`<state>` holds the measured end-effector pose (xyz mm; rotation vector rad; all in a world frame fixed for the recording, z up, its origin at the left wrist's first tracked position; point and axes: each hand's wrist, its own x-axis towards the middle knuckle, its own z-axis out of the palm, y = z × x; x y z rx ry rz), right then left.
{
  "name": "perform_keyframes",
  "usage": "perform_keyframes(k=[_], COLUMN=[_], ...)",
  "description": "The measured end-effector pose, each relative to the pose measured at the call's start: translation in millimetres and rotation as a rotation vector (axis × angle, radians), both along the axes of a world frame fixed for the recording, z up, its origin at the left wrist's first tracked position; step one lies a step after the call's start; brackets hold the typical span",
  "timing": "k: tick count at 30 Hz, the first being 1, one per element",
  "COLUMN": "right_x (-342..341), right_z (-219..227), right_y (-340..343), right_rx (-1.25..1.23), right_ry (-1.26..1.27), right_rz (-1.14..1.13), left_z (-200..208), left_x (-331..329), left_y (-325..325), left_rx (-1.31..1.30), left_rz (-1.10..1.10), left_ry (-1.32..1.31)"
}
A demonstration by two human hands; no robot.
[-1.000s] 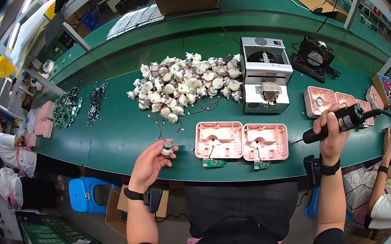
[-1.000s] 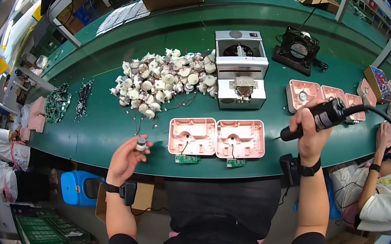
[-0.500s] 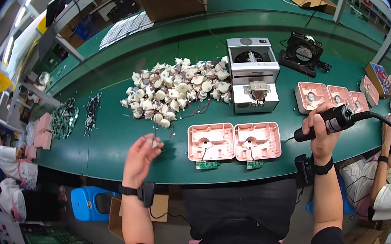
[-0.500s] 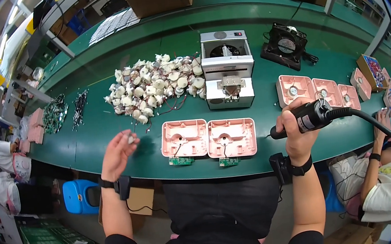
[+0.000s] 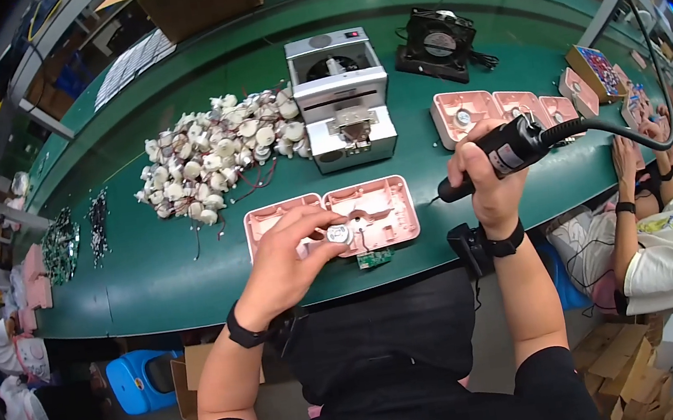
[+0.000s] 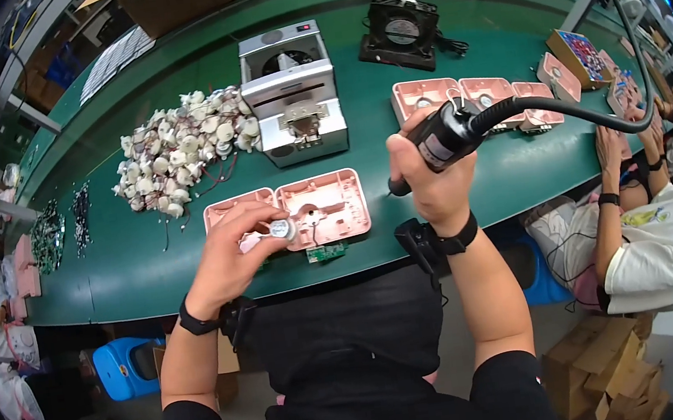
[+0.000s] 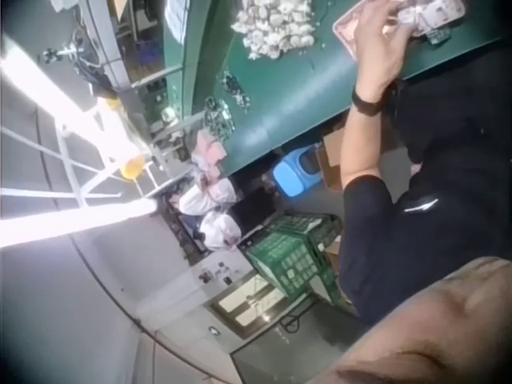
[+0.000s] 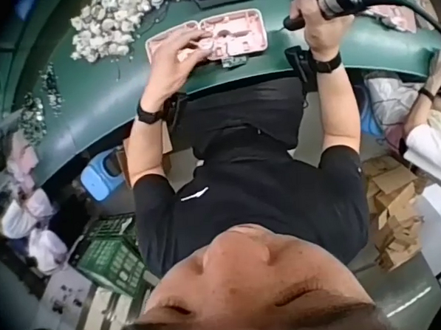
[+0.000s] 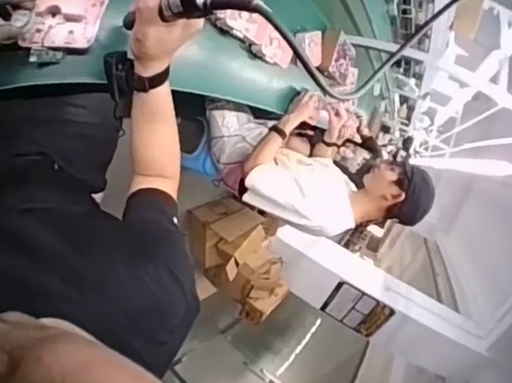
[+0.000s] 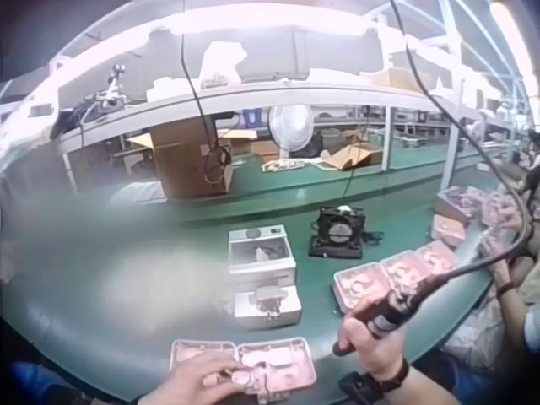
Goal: Assembling electronic components by screwing components into plastic cases.
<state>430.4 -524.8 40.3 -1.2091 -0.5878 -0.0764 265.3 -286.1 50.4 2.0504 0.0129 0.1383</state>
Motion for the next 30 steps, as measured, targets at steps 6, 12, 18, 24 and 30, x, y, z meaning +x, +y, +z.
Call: perform_keyframes(k=[6,12,18,24,30], right_x=[-1.0,2.7,1.2,9.3,25.1], right_z=[-4.3,-3.7,3.1,64.9,104.5], right_y=[-8.3,-10.4,-4.1,26.4,96.0], right_rx=[0.066,0.073,-0.079,0.065,0.044], right_ry=[0.028,0.036,-0.004,-0.037,-0.056], right_rz=[0.027,0.035,0.013,0.085,0.081], left_z=[-21.4,-31.9,-41.1,-47.5,-52.1], left_x=[21.6,28.4,28.7,30.0,28.5], left_y=[-25.0,-33.2,-26.5,-22.4,-13.9], left_rx=[0.289,0.623,0.705,0.571,0.457], left_rz=[-0.013,0.043,0.056,0.087,0.104], left_ry=[-0.049,-0.258,-0.287,-0.272,-0.248])
